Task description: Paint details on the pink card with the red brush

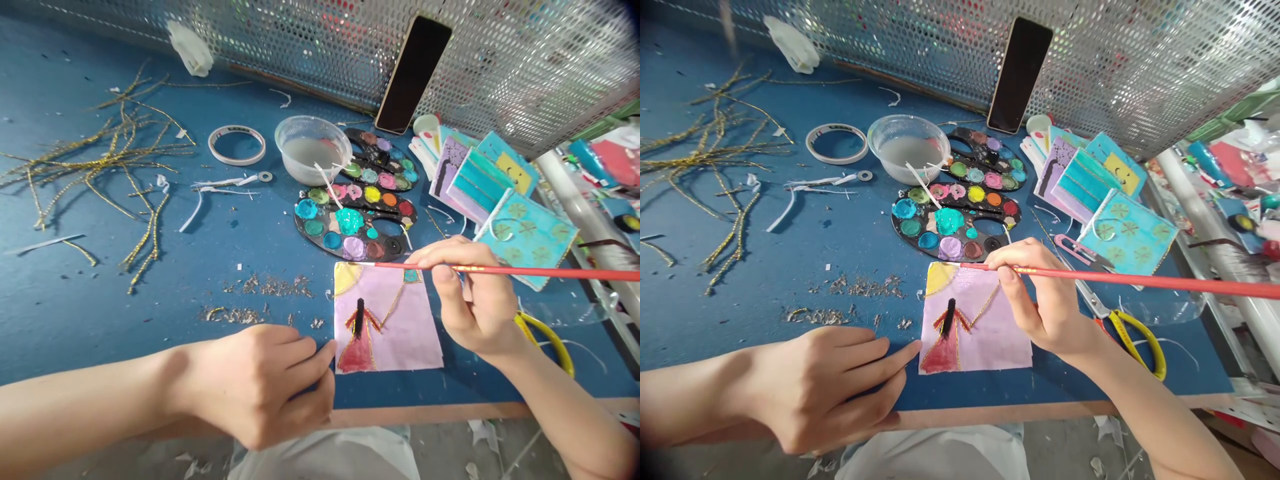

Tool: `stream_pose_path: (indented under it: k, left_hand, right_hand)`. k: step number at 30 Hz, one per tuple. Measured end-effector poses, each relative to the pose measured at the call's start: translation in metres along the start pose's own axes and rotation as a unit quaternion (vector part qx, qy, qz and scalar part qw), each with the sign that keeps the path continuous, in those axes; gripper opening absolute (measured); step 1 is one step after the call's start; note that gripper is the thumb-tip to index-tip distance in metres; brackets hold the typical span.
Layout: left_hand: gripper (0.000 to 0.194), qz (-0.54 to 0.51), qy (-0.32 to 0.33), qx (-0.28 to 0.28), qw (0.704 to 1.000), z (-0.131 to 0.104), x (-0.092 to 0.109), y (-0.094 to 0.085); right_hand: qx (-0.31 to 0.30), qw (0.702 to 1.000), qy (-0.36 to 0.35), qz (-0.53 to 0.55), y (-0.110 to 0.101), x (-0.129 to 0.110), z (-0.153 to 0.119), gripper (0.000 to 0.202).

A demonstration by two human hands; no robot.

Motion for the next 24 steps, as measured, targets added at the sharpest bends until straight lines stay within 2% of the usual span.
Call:
stream_pose_path:
  k: [4,8,13,24]
  left_hand:
    - [0.023,0.002,-0.001,-0.002,1.0,0.0007,-0.0003,0.0004]
    - [0.023,0.002,-0.001,-0.009,1.0,0.0013,-0.0005,-0.0005]
    - [0.024,-0.001,-0.001,-0.007,1.0,0.0019,-0.001,-0.0016]
    - [0.025,0.008,-0.009,-0.018,1.0,0.0013,-0.0019,0.0009]
  right_hand:
    - [-0.026,1.0,-0.012,0.003,0.0042,-0.0019,0.0005,0.021]
    - [-0.009,1.0,-0.004,-0.016,0.0017,-0.0018,-0.0001,0.021]
    - [-0.024,1.0,-0.009,-0.008,0.0022,-0.003,0.0012,0.023]
    - [-0.01,1.0,0.006,-0.015,0.0,-0.0013,-0.001,0.021]
Point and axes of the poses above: each hand's wrist, its own z-axis towards the middle knuckle, its own y-axis out of the palm, x = y × z, the point moved 8 cm from there along z, towards the middle knuckle, and after that the axes turned 11 degrees about -x, right-handed, at the moved point
